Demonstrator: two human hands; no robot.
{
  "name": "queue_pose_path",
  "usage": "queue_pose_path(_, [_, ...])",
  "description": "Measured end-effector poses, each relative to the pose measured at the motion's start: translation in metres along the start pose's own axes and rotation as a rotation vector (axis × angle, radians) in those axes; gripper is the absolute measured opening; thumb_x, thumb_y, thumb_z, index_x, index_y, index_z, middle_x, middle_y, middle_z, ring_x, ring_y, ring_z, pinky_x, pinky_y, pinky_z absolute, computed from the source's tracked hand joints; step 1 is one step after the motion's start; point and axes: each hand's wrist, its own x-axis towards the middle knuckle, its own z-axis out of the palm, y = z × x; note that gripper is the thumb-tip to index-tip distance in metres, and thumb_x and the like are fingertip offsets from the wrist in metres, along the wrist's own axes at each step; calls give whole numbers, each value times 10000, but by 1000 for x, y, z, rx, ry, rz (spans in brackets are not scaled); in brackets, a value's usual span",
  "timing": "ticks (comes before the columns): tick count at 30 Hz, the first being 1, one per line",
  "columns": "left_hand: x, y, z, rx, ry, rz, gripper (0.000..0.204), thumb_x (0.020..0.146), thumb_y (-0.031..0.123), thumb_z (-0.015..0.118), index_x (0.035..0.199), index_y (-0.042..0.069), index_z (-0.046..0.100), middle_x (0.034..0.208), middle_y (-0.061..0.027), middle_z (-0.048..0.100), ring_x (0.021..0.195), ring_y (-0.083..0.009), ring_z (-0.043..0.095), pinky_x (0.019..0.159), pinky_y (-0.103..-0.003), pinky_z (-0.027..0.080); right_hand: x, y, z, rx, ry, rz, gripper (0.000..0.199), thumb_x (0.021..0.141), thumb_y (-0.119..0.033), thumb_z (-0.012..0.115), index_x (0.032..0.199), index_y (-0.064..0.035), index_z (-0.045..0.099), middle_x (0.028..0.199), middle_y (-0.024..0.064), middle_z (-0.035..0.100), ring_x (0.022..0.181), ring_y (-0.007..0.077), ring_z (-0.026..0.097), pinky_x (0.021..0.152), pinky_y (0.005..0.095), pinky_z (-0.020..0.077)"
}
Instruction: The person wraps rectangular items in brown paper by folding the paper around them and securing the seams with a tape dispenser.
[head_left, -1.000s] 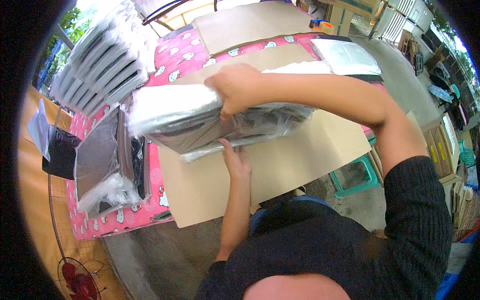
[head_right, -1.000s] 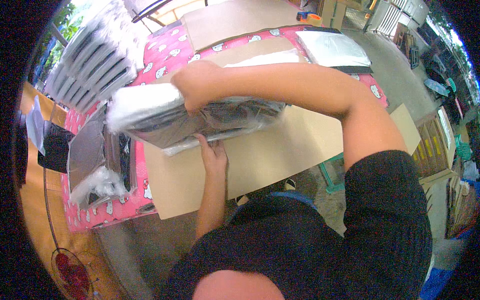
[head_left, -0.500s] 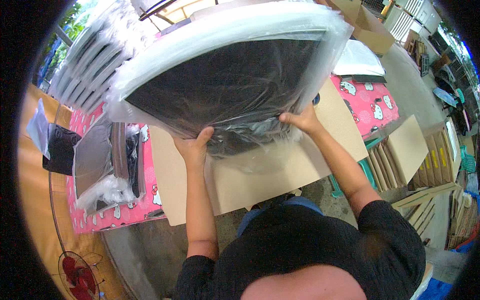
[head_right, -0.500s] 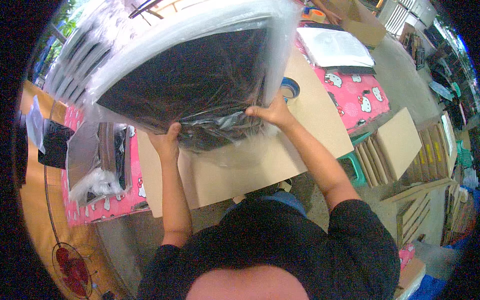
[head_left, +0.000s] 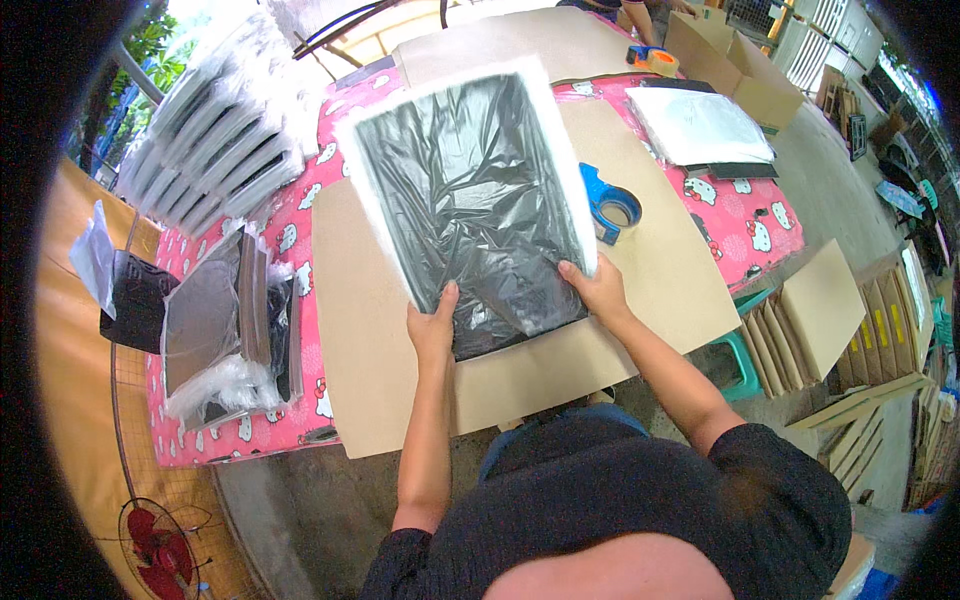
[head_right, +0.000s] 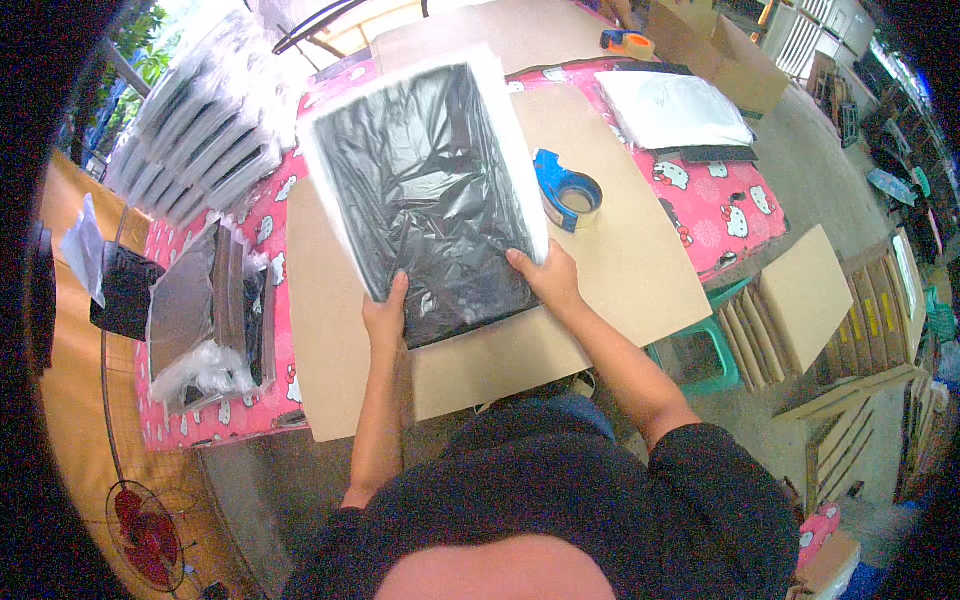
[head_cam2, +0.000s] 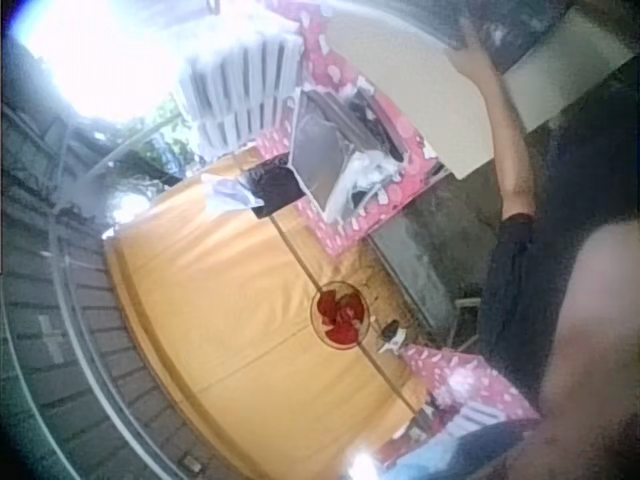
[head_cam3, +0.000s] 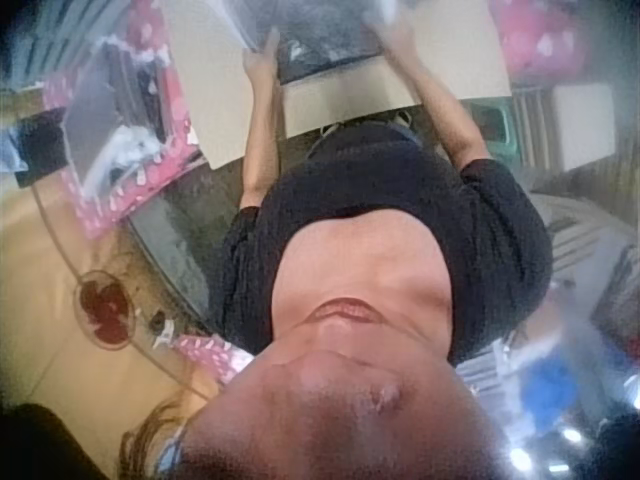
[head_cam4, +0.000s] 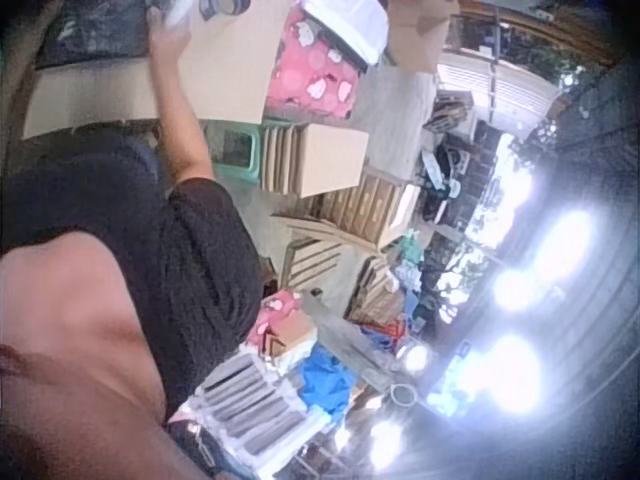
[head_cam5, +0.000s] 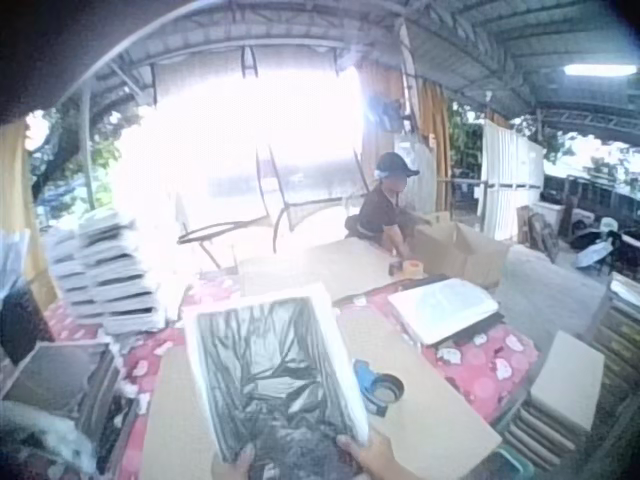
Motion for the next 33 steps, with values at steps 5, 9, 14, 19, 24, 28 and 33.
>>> queue_pose_path(5, [8, -24, -7, 180, -111, -263, 705, 707, 382, 755, 985, -207, 485, 964, -237, 584, 849, -217, 594, 726, -341, 487, 10, 17, -3, -148, -170, 257, 553, 711, -524, 679, 836, 14, 657, 726, 91, 629, 673, 165, 576, 618, 303, 445])
queue_pose_path(9, [29, -55, -14, 104, -118, -340, 732, 706, 408, 750, 1009, -200, 478, 966, -230, 589, 839, -243, 600, 728, -340, 490, 27, 37, 3, -143, -201, 283, 584, 708, -542, 668, 844, 26, 653, 740, 112, 632, 704, 195, 603, 628, 328, 454])
queue_pose_path(14, [21, -41, -24, 43, -131, -296, 712, 708, 394, 749, 1058, -163, 477, 1044, -250, 566, 946, -302, 577, 828, -376, 461, 26, 16, -7, -403, -301, 198, 608, 687, -521, 664, 991, 4, 619, 905, 233, 627, 888, 336, 609, 785, 398, 459])
queue_pose_path(19, [9, -28, -55, 795, 80, 165, 587, 750, 364, 692, 1111, -67, 524, 1152, -239, 508, 1145, -322, 437, 965, -410, 353, 49, 3, -50, -686, 249, -405, 400, 697, -252, 686, 1015, -46, 556, 909, 204, 592, 937, 324, 559, 837, 447, 400])
queue_pose_path(24, [21, -42, -214, 760, 423, 83, 473, 782, 240, 648, 1143, -39, 522, 1123, -194, 550, 1039, -297, 521, 902, -385, 401, 62, 17, -66, -806, 162, -349, 337, 724, -170, 645, 1028, -62, 546, 921, 163, 599, 918, 315, 561, 796, 472, 392])
queue_pose_path(28, [-47, -48, -289, 1281, 643, -173, 566, 679, 386, 722, 991, -63, 578, 898, -229, 622, 811, -403, 572, 776, -454, 446, 37, 57, -174, -816, 610, -289, 328, 734, -198, 622, 1041, -102, 562, 907, 153, 612, 876, 315, 577, 778, 494, 393])
queue_pose_path(33, [-93, -60, -269, 308, 537, -184, 426, 687, 143, 766, 994, -66, 558, 819, -109, 627, 673, -178, 589, 545, -304, 476, 20, 119, -268, -1115, 669, 239, 380, 761, -298, 618, 1069, -86, 548, 879, 171, 619, 872, 347, 588, 761, 498, 421])
